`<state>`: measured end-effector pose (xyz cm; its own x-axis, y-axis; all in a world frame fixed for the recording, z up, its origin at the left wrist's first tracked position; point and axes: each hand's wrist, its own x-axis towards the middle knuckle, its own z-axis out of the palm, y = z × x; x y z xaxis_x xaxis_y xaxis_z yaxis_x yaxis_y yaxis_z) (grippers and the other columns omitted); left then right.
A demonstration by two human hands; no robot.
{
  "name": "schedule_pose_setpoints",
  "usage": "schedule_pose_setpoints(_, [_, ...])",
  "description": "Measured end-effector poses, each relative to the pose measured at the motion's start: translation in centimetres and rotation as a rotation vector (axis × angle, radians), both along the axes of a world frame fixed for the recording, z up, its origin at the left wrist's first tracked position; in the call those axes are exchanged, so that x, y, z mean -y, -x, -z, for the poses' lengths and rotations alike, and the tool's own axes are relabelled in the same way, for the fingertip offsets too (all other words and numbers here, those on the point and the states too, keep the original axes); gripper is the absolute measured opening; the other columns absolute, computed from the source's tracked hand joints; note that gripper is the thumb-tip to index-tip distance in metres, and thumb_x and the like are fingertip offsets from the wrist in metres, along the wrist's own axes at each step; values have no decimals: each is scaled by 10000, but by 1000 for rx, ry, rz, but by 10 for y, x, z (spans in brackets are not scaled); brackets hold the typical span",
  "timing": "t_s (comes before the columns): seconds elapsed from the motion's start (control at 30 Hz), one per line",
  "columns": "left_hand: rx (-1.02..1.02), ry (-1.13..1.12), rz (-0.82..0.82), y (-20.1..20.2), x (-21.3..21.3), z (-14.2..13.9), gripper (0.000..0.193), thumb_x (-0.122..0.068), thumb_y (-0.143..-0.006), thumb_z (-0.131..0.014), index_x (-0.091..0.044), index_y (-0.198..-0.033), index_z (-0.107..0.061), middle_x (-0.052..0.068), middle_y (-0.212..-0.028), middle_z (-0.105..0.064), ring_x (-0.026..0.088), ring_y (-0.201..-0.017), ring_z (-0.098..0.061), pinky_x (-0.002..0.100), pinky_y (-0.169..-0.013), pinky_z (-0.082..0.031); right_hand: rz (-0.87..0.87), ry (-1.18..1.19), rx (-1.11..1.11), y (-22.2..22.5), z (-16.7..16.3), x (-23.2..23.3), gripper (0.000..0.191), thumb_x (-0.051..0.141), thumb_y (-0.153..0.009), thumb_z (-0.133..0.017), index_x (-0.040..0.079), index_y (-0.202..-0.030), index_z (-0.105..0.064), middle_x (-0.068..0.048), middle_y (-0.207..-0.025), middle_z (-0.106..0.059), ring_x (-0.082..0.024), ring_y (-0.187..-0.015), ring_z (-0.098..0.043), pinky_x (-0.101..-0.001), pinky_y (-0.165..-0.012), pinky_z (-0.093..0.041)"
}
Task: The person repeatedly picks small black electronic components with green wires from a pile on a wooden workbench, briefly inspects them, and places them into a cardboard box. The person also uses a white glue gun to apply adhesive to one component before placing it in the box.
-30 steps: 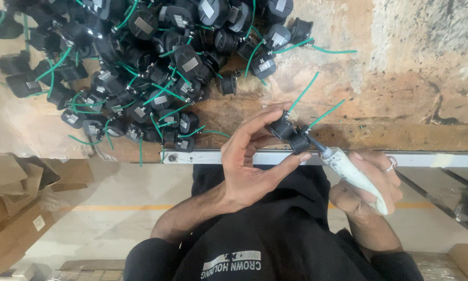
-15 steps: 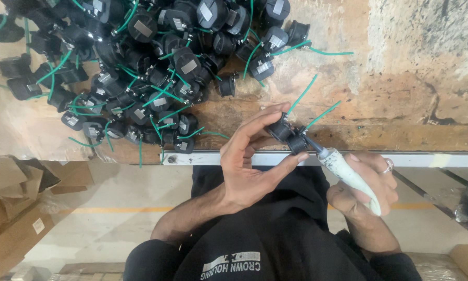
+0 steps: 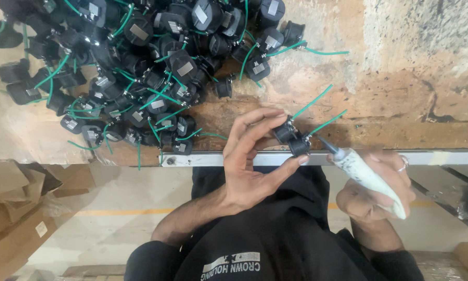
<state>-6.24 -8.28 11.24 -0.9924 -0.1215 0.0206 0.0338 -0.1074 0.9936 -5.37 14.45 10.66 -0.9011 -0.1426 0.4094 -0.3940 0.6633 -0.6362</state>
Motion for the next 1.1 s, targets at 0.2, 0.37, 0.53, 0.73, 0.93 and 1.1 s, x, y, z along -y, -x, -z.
schedule_pose_setpoints(0.2, [1, 59, 32, 15, 31, -37, 641, -6, -872, -900, -52, -1440, -607, 108, -1418, -534, 171, -1260, -640, 281, -1042, -629, -57, 38, 3, 23, -34, 41, 439, 231, -1185, -439, -140, -1099, -658, -227, -951, -691, -347, -828, -711, -370, -725, -575])
schedule_pose_setpoints(0.37, [-13, 148, 48, 16, 46, -44, 649, -46, -843, -921, -60, -1421, -626, 109, -1402, -578, 191, -1248, -641, 276, -1013, -606, -62, 16, -37, 29, -42, 56, 409, 207, -1165, -465, -139, -1107, -676, -216, -965, -706, -348, -819, -703, -375, -723, -562])
schedule_pose_setpoints(0.53, [-37, 153, 42, 15, 44, -40, 648, -36, -860, -911, -62, -1440, -622, 101, -1408, -566, 191, -1280, -635, 293, -1066, -586, -61, -8, -42, 32, -45, 60, 395, 186, -1159, -466, -132, -1095, -691, -216, -978, -722, -335, -795, -700, -360, -709, -548])
schedule_pose_setpoints(0.73, [-2, 106, 48, 24, 62, -58, 643, -20, -840, -905, -25, -1416, -619, 111, -1409, -542, 194, -1275, -632, 304, -1061, -588, -10, -99, -46, 39, -72, 60, 423, 240, -1228, -452, -123, -1138, -650, -228, -992, -705, -329, -828, -660, -357, -722, -508])
schedule_pose_setpoints(0.93, [10, -41, 137, 33, 62, -49, 651, -8, -852, -885, 1, -1432, -588, 115, -1464, -507, 194, -1300, -630, 321, -1101, -591, 262, 344, 118, 134, -67, 29, 450, 285, -1140, -367, -32, -1437, -484, -202, -1266, -674, -249, -892, -551, -319, -665, -425])
schedule_pose_setpoints(1.1, [-19, 133, 204, -3, 6, 3, 649, 44, -799, -887, 18, -1385, -610, 113, -1432, -541, 188, -1254, -644, 299, -1052, -573, 23, -432, -9, 108, -40, -19, 466, 41, -1083, -651, 14, -1521, -494, -287, -1512, -475, -413, -1389, -490, -487, -1145, -447])
